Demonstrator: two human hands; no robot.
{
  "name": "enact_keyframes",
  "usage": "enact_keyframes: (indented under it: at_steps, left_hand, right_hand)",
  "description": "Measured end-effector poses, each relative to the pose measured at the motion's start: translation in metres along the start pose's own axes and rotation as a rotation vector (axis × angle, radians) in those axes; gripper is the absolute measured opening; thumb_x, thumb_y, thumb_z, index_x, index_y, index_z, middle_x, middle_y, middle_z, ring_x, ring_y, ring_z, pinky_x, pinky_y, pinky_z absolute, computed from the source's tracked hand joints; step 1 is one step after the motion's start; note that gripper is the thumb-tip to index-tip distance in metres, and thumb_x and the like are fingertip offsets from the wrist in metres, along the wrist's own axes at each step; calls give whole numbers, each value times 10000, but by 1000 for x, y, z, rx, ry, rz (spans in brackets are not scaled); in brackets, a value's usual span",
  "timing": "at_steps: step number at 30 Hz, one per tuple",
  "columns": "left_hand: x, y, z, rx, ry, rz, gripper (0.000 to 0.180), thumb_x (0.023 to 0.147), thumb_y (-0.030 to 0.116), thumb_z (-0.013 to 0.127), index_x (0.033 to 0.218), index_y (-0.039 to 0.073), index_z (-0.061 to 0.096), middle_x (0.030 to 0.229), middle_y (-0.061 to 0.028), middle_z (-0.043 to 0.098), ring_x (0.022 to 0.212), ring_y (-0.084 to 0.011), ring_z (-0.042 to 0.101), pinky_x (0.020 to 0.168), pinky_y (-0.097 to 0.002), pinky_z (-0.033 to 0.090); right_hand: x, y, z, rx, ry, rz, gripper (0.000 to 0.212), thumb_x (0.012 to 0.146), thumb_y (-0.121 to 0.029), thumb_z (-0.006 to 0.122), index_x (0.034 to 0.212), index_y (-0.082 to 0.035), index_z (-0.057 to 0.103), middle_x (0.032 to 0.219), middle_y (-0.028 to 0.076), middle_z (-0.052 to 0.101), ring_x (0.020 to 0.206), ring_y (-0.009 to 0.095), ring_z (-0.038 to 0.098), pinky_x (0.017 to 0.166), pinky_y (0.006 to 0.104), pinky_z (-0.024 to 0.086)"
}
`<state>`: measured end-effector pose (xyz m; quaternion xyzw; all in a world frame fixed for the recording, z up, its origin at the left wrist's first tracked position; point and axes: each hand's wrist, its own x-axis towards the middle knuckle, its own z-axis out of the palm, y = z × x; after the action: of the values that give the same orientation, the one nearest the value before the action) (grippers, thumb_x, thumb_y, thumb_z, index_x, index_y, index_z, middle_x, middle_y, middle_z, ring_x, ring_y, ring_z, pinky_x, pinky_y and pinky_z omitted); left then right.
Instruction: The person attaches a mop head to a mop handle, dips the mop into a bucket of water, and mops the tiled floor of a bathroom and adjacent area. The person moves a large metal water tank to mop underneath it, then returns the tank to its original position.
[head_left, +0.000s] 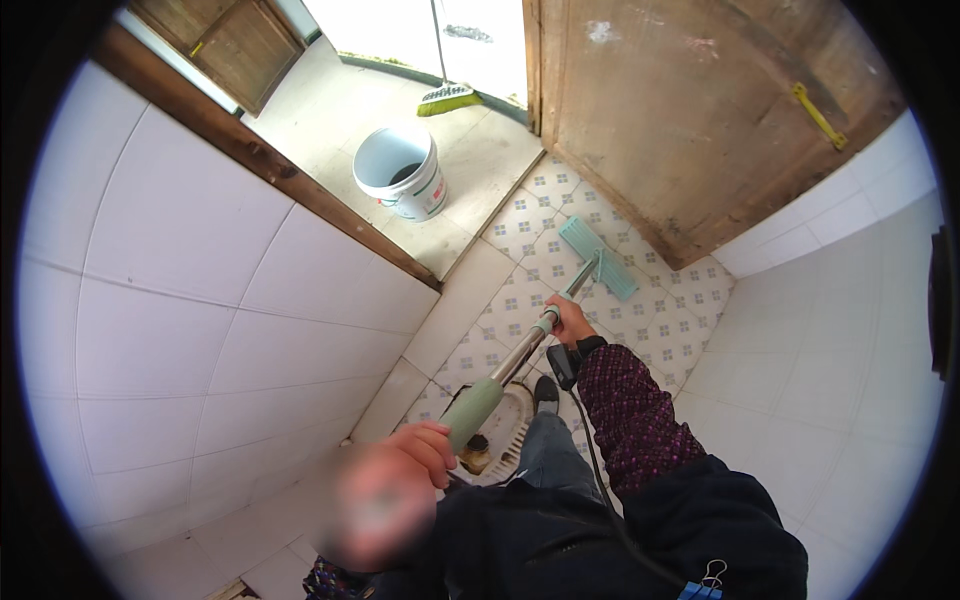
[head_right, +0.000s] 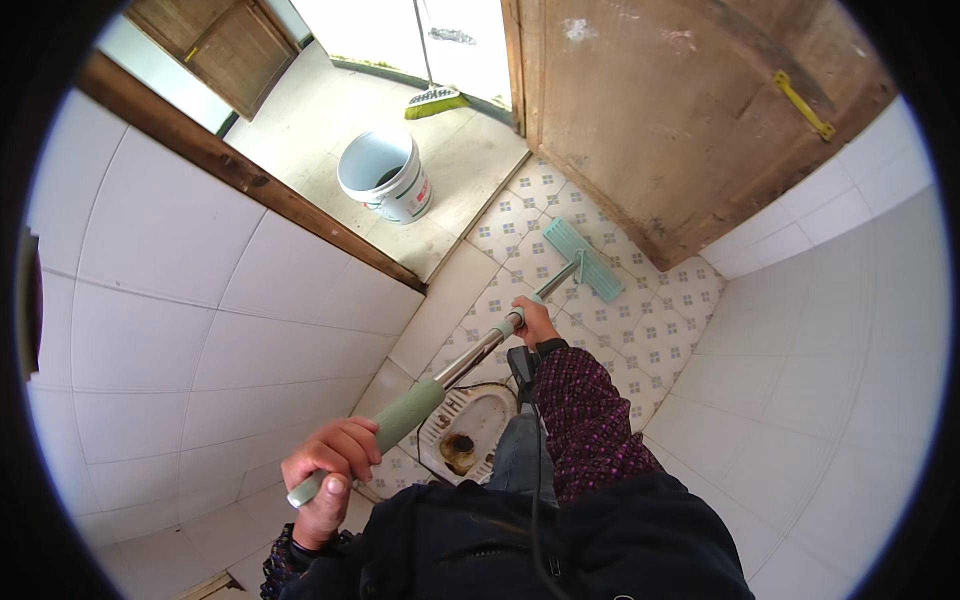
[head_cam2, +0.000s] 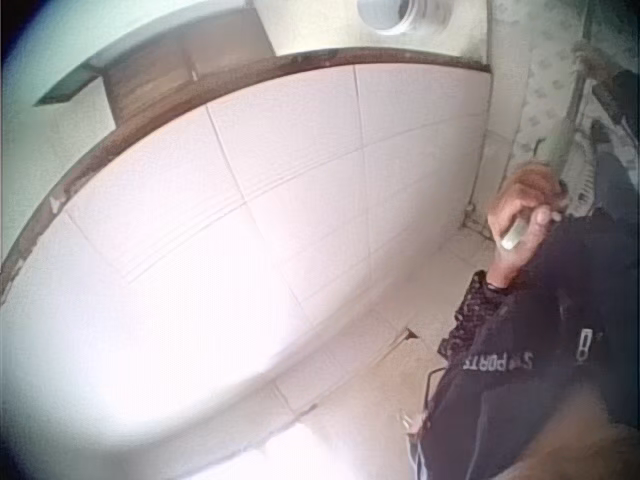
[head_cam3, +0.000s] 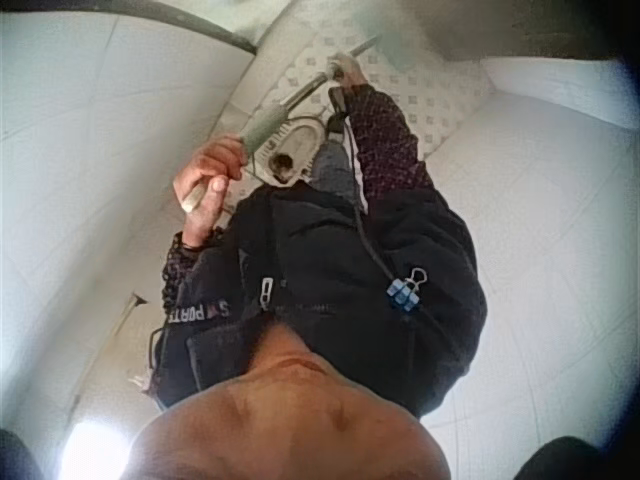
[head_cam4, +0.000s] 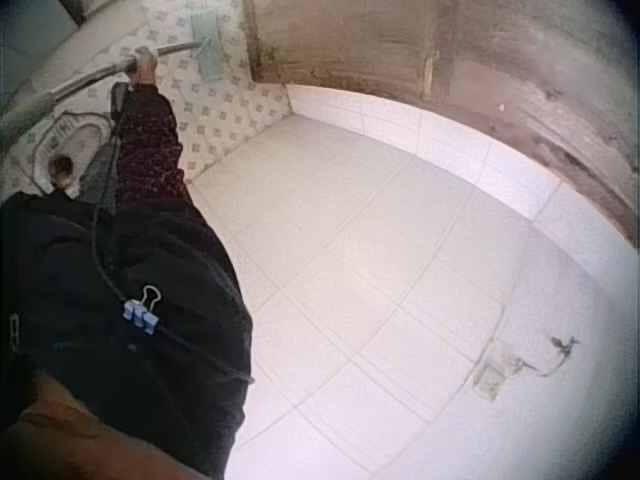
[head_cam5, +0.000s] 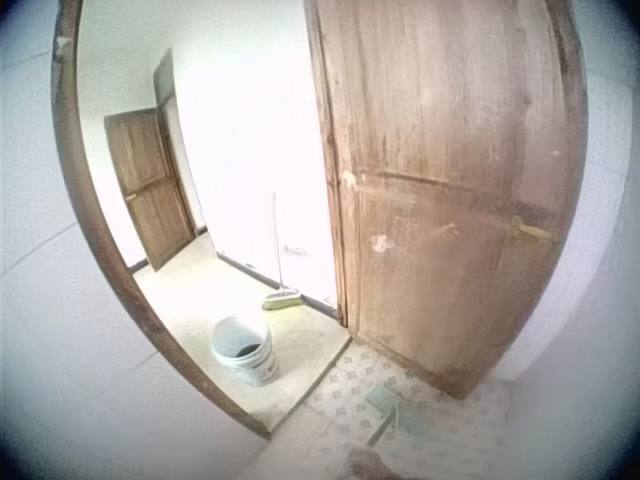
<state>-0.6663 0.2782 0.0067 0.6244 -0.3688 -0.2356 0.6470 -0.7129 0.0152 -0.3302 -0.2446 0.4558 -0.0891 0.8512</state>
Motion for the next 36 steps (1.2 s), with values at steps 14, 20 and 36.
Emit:
enact_keyframes:
  at_steps: [14, 20, 36]
  left_hand:
    - [30, 127, -16, 286, 477, -172, 330, 895, 288, 476, 640, 95, 394, 603, -25, 492, 529, -178, 454, 728, -435, 456]
    - [79, 118, -5, 287, 283, 154, 305, 957, 280, 360, 685, 143, 338, 512, 15, 370, 452, -103, 393, 586, -294, 421]
    - [488, 28, -114, -189, -93, 631, 245, 906, 272, 352, 930, 48, 448, 690, -31, 521, 616, -116, 512, 665, -261, 451]
  right_hand:
    - [-101, 116, 98, 117, -254, 559, 178, 807, -173, 554, 788, -6, 496, 607, 122, 507, 470, 202, 489, 413, 321, 402]
    - [-82, 73, 88, 94, -415, 520, 168, 831, -181, 536, 748, -35, 529, 625, 90, 536, 488, 184, 490, 434, 297, 415]
    - [202, -256, 295, 344, -334, -43, 99, 812, -129, 569, 779, -99, 482, 732, 30, 515, 678, 167, 531, 574, 317, 458]
